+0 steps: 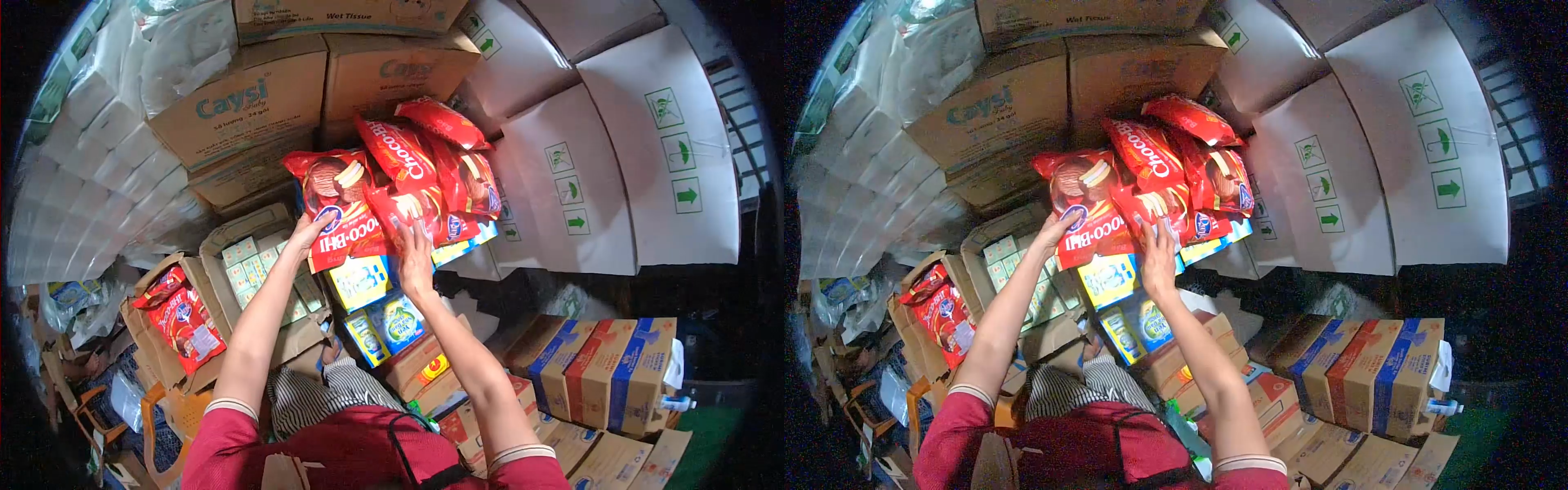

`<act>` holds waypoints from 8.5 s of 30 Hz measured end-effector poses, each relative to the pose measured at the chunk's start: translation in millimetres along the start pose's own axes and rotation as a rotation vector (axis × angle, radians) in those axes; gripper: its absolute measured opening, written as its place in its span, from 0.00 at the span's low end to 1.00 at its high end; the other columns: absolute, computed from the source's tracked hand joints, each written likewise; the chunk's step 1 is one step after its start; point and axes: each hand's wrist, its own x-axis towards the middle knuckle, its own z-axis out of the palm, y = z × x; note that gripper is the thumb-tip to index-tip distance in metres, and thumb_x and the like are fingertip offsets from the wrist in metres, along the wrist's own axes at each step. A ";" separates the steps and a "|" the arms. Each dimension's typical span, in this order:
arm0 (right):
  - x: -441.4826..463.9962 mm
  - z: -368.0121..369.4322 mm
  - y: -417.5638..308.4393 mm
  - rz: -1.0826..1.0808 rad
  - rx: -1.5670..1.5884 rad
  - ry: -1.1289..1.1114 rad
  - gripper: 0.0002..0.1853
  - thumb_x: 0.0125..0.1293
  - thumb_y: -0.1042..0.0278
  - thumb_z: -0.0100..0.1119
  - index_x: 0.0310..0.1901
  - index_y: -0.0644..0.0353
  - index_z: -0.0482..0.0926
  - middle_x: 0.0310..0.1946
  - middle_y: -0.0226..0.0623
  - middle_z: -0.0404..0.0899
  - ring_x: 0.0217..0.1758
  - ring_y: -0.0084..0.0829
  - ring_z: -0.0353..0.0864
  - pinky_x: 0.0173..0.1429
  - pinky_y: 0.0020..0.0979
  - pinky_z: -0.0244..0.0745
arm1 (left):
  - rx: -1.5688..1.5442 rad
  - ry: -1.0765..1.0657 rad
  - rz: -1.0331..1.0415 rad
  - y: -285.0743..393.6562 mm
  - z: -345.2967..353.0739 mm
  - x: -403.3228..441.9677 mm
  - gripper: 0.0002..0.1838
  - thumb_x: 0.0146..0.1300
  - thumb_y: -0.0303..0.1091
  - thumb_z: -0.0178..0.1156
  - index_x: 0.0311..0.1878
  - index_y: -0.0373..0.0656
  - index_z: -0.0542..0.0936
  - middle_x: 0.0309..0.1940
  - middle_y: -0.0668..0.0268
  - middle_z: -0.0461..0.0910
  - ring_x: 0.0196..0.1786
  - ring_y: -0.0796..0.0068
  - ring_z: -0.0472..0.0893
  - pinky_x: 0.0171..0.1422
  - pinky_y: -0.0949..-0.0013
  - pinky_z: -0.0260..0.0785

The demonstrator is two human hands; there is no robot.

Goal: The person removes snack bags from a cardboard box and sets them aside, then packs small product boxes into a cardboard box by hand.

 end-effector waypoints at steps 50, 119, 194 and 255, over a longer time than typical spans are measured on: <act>-93.0 116.4 -319.7 0.009 0.334 -0.595 0.15 0.54 0.76 0.48 0.45 0.64 0.71 0.46 0.52 0.70 0.49 0.48 0.70 0.52 0.37 0.67 | -0.394 0.595 0.236 11.4 -442.3 -167.5 0.10 0.52 0.34 0.57 0.39 0.47 0.75 0.35 0.70 0.74 0.42 0.75 0.72 0.52 0.61 0.63; -86.6 -164.2 38.5 1.016 1.264 0.070 0.18 0.58 0.73 0.54 0.51 0.66 0.68 0.43 0.39 0.75 0.44 0.30 0.76 0.50 0.33 0.72 | 0.808 0.194 0.426 38.0 67.9 -8.2 0.55 0.36 0.38 0.70 0.66 0.47 0.46 0.58 0.44 0.57 0.60 0.53 0.62 0.63 0.63 0.56; -37.3 118.7 -399.4 -0.263 0.503 -0.703 0.18 0.58 0.69 0.52 0.51 0.60 0.68 0.56 0.50 0.61 0.62 0.42 0.59 0.62 0.35 0.55 | -1.013 1.002 0.122 -178.9 -478.0 -310.1 0.18 0.46 0.43 0.62 0.40 0.50 0.71 0.40 0.64 0.69 0.43 0.65 0.70 0.48 0.59 0.66; -20.2 -154.3 -131.6 -0.180 -0.058 0.225 0.53 0.37 0.58 0.71 0.65 0.44 0.47 0.65 0.55 0.35 0.69 0.55 0.34 0.66 0.57 0.34 | -0.065 -0.255 0.563 123.2 197.7 -179.5 0.15 0.57 0.25 0.56 0.48 0.39 0.71 0.40 0.68 0.76 0.39 0.79 0.76 0.44 0.74 0.69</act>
